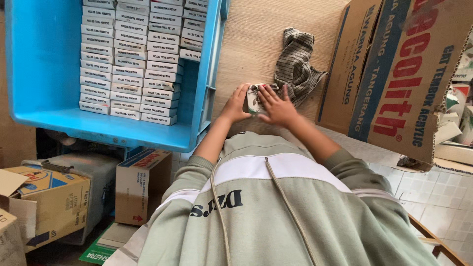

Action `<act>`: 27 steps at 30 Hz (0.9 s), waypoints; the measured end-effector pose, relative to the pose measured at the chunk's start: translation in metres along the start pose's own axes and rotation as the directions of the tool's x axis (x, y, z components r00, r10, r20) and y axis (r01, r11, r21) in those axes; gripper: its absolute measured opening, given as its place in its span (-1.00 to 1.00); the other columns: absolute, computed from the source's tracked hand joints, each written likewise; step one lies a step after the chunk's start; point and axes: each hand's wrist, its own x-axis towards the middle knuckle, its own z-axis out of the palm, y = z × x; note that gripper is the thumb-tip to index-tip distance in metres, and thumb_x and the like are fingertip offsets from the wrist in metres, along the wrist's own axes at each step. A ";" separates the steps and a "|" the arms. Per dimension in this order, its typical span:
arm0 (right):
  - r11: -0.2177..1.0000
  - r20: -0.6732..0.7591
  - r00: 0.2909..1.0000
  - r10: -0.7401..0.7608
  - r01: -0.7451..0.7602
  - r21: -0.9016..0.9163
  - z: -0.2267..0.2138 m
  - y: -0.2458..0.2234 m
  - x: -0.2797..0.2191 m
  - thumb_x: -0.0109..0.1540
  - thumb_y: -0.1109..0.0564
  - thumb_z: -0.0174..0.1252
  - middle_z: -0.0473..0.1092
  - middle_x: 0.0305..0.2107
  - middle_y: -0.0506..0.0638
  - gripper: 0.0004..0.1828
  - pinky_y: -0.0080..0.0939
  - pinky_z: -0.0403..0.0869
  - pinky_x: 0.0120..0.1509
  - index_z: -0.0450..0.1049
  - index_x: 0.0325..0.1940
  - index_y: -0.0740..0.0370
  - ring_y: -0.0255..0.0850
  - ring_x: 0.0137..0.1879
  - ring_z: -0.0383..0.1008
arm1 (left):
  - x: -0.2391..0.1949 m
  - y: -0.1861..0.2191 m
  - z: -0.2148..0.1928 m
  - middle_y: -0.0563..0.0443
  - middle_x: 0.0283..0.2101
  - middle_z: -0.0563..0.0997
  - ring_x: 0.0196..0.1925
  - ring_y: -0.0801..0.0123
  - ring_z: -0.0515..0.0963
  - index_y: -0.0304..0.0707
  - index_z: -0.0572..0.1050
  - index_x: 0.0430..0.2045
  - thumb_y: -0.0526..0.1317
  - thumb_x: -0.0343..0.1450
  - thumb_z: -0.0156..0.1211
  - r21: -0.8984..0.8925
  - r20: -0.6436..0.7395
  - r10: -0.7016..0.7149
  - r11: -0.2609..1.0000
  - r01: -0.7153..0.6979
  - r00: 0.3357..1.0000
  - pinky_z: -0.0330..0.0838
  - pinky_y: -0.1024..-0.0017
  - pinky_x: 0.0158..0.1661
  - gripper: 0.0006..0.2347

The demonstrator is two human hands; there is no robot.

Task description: The person organizes small cardboard boxes into a blue crate and a larger cardboard box by hand.

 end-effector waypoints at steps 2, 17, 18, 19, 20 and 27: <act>0.999 -0.004 1.000 -0.031 0.031 0.017 0.000 -0.016 -0.003 0.23 -0.57 -0.38 -0.17 0.47 -0.03 -0.06 0.39 -0.51 0.45 -0.07 0.51 0.02 -0.16 0.57 -0.35 | -0.001 0.000 0.001 -0.29 0.28 0.22 0.35 -0.12 0.22 -0.23 0.09 0.29 -0.24 -0.08 0.49 0.022 -0.003 0.006 1.000 -0.006 1.000 0.07 0.09 0.35 -0.04; 0.988 -0.186 0.972 -0.144 0.150 0.021 0.005 -0.022 -0.011 0.21 -0.51 -0.34 -0.05 0.43 0.08 -0.09 0.46 -0.34 0.42 0.02 0.46 0.10 -0.11 0.55 -0.14 | 0.003 -0.007 0.008 -0.24 0.29 0.19 0.36 -0.08 0.20 -0.19 0.08 0.30 -0.24 -0.10 0.53 0.064 0.001 -0.027 0.998 0.027 1.000 0.10 0.02 0.33 0.00; 0.984 -0.217 0.963 -0.163 0.175 0.039 0.005 -0.020 -0.008 0.24 -0.47 -0.38 -0.01 0.42 0.05 -0.14 0.50 -0.37 0.40 0.02 0.46 0.06 -0.16 0.55 -0.11 | 0.003 -0.007 0.008 -0.26 0.29 0.20 0.35 -0.11 0.21 -0.20 0.09 0.30 -0.27 -0.09 0.52 0.062 0.000 -0.029 0.998 0.029 1.000 0.10 0.03 0.33 -0.02; 0.984 -0.216 0.963 -0.162 0.174 0.038 0.004 -0.017 -0.003 0.24 -0.47 -0.38 -0.01 0.42 0.05 -0.14 0.50 -0.37 0.40 0.02 0.46 0.06 -0.16 0.55 -0.11 | 0.004 -0.006 0.009 -0.26 0.29 0.20 0.35 -0.11 0.21 -0.20 0.09 0.30 -0.27 -0.09 0.52 0.061 0.000 -0.027 0.998 0.027 1.000 0.10 0.03 0.33 -0.02; 0.994 -0.192 0.978 -0.080 0.092 0.057 0.002 -0.015 0.001 0.24 -0.49 -0.36 -0.04 0.43 0.06 -0.13 0.52 -0.36 0.39 0.03 0.47 0.08 -0.14 0.55 -0.14 | 0.004 -0.005 0.009 -0.27 0.28 0.21 0.35 -0.12 0.21 -0.21 0.11 0.29 -0.22 -0.12 0.54 0.043 -0.007 -0.021 0.999 0.021 1.000 0.09 0.03 0.34 0.00; 0.999 -0.115 0.993 -0.040 0.038 -0.013 0.009 -0.026 -0.025 0.16 -0.57 -0.27 -0.09 0.44 0.06 -0.02 0.55 -0.36 0.40 0.02 0.46 0.09 -0.09 0.56 -0.22 | 0.002 -0.010 0.011 -0.18 0.31 0.19 0.37 -0.05 0.20 -0.12 0.09 0.30 -0.20 -0.13 0.54 0.038 -0.004 -0.045 0.998 0.046 0.999 0.08 0.03 0.35 0.02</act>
